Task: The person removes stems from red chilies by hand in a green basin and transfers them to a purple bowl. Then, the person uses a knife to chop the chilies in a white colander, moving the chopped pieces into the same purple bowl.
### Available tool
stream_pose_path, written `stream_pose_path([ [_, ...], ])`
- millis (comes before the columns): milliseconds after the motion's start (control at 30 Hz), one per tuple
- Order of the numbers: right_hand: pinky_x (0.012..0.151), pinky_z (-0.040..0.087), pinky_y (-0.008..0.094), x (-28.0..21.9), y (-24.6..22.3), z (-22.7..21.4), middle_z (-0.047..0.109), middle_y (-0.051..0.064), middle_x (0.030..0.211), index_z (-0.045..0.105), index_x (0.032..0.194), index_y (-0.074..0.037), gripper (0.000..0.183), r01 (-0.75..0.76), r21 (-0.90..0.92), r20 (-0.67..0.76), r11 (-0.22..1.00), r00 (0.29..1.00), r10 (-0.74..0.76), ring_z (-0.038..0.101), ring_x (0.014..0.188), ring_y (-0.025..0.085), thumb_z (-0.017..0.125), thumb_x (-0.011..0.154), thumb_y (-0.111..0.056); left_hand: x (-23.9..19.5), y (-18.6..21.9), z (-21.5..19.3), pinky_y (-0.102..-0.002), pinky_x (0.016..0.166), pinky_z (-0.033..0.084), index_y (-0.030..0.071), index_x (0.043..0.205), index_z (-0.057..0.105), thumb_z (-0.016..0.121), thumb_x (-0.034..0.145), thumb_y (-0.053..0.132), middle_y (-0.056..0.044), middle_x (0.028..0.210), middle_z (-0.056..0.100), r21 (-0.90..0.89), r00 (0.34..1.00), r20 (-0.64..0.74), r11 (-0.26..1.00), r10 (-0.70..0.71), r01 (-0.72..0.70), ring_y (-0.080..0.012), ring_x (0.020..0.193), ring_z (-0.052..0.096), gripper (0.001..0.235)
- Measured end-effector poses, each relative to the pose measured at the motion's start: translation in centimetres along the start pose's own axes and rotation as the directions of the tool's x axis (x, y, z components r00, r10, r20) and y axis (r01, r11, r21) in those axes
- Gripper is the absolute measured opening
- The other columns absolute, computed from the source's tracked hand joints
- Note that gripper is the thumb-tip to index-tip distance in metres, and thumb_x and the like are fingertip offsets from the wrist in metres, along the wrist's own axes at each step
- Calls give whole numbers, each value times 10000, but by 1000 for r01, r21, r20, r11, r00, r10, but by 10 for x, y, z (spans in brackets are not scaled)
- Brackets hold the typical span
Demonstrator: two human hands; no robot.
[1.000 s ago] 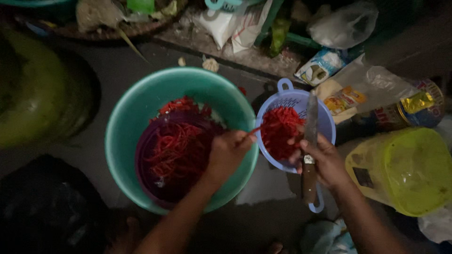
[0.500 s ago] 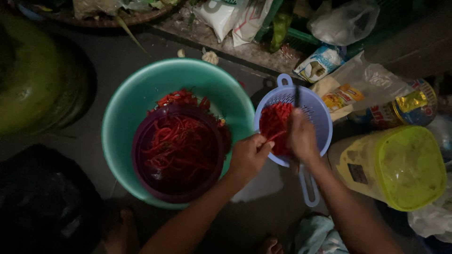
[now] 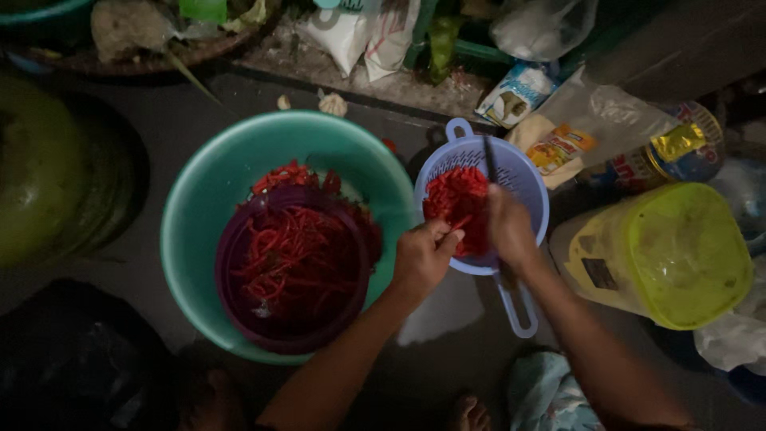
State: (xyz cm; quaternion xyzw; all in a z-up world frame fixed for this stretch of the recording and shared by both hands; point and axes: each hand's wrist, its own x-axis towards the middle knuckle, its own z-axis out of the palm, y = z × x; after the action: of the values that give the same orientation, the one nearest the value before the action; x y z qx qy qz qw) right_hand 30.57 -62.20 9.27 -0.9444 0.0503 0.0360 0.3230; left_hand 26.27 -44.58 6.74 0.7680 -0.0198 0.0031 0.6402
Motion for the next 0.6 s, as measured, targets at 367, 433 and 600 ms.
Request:
stream_pose_path([
  [367, 773, 498, 566, -26, 6, 4, 697, 294, 989, 601, 1178, -14, 317, 110, 32, 100, 993, 989, -113, 663, 933, 489, 480, 1056, -281, 15, -6, 15, -441, 638, 518, -14, 905, 691, 669, 949, 172, -196, 795, 680, 27, 978, 151, 989, 141, -146, -339, 682, 664, 192],
  [433, 741, 507, 566, -23, 19, 11, 693, 292, 950, 608, 1171, -16, 289, 101, -10, 49, 995, 994, -101, 670, 889, 481, 508, 1046, -256, 15, -8, 22, -452, 634, 521, -9, 897, 700, 662, 956, 171, -203, 789, 680, 115, 976, 157, 978, 152, -171, -352, 677, 661, 193],
  [600, 744, 527, 532, -2, 46, 26, 671, 310, 1013, 600, 1158, 1, 258, 441, -129, -189, 888, 868, -459, 660, 875, 480, 446, 1101, -199, 12, -15, 35, -457, 655, 542, -2, 933, 712, 624, 970, 143, -179, 806, 707, 166, 973, 161, 967, 168, -194, -333, 689, 684, 174],
])
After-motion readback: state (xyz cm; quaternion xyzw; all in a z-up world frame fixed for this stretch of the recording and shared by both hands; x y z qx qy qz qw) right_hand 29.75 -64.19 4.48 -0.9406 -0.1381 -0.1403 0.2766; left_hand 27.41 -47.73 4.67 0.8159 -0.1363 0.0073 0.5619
